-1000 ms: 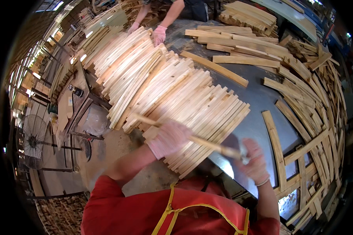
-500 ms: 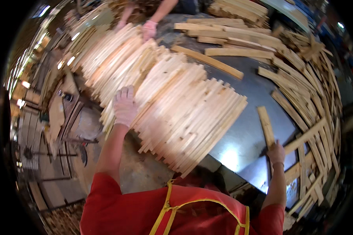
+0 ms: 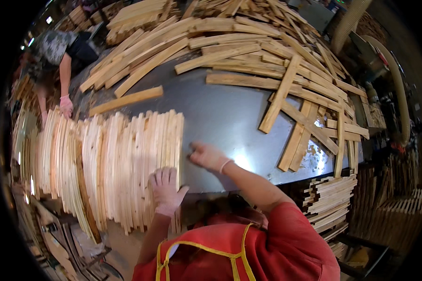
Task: The person picks up individual wooden planks from a large pile on a metal table and stacks them neatly in a growing pile. The person handles the wood by hand, repeatedly picking up pieces and placing them in an organized stack.
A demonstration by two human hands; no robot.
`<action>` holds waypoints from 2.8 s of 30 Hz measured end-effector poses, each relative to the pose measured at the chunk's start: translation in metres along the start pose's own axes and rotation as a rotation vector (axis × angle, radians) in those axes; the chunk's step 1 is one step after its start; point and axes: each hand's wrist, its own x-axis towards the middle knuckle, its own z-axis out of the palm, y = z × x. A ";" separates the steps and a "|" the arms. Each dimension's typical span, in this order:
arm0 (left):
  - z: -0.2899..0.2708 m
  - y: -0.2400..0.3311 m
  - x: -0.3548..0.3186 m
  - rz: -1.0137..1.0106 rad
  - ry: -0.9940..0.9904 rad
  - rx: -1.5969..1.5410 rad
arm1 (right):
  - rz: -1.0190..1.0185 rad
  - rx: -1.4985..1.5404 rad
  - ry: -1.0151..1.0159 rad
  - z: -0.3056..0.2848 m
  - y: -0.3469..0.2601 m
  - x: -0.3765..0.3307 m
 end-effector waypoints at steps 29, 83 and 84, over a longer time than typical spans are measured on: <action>0.005 0.013 0.011 0.020 0.085 0.122 | 0.185 -0.207 0.236 -0.280 0.138 0.035; 0.027 0.046 -0.035 0.191 -0.200 0.320 | 0.259 0.533 0.253 -0.118 0.109 0.018; 0.024 0.047 -0.040 0.131 -0.158 0.270 | 0.343 0.612 0.267 -0.103 0.102 0.020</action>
